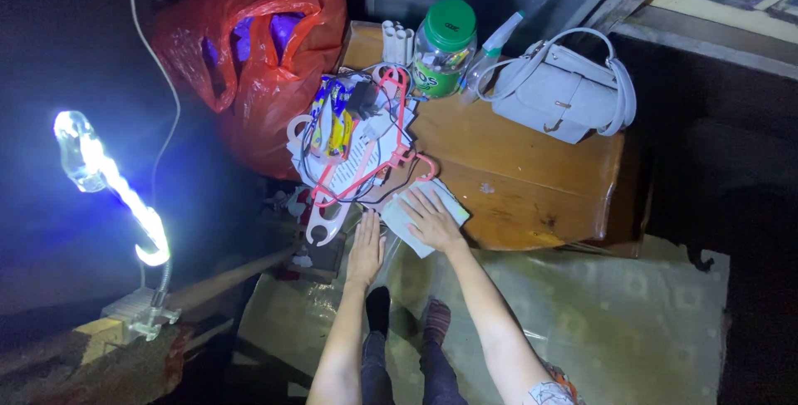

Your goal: Smoothing a bedsheet and then wiping a wooden side table with a cloth.

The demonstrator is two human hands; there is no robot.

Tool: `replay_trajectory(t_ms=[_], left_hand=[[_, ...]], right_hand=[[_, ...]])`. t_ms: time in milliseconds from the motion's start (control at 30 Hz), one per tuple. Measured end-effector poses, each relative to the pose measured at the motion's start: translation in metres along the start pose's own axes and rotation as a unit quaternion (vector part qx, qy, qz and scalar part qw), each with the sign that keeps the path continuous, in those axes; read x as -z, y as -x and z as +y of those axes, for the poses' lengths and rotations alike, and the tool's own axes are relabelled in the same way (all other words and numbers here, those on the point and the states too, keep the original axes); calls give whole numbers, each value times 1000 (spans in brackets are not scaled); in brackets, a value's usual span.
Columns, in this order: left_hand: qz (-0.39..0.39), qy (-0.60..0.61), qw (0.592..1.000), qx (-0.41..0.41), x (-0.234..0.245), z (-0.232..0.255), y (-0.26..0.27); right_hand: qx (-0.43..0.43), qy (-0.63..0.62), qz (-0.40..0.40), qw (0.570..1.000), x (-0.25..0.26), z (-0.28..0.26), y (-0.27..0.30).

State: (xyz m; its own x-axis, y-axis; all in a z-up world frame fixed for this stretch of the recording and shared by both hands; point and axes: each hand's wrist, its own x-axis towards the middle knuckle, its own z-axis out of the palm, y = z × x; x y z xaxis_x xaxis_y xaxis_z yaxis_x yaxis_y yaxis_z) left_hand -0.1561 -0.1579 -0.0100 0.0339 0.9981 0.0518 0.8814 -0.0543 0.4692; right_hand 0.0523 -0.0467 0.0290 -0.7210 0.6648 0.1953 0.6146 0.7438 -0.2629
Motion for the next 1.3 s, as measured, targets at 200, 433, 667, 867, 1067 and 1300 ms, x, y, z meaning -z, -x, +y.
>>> replay_trajectory(t_ms=[200,433,667,867,1067,1300], left_hand=[[-16,10,1000,7,0,17,-6],[-20,34,999,-2,6,50,-19],[-24,26,999,-7,-7,66,-26],[-41,24,999,5,-16,83,-33],[-67,11,997,31,-45,87,-37],[-110,-17,994,22,-41,84,-37]], right_hand=[[-125,-5,2,992,-14,29,30],[-366,83,133,917,-16,40,47],[-67,37,-8,997,22,40,75],[-107,34,-4,994,49,73,107],[-363,111,113,918,28,127,153],[-243,35,-12,969,81,102,162]])
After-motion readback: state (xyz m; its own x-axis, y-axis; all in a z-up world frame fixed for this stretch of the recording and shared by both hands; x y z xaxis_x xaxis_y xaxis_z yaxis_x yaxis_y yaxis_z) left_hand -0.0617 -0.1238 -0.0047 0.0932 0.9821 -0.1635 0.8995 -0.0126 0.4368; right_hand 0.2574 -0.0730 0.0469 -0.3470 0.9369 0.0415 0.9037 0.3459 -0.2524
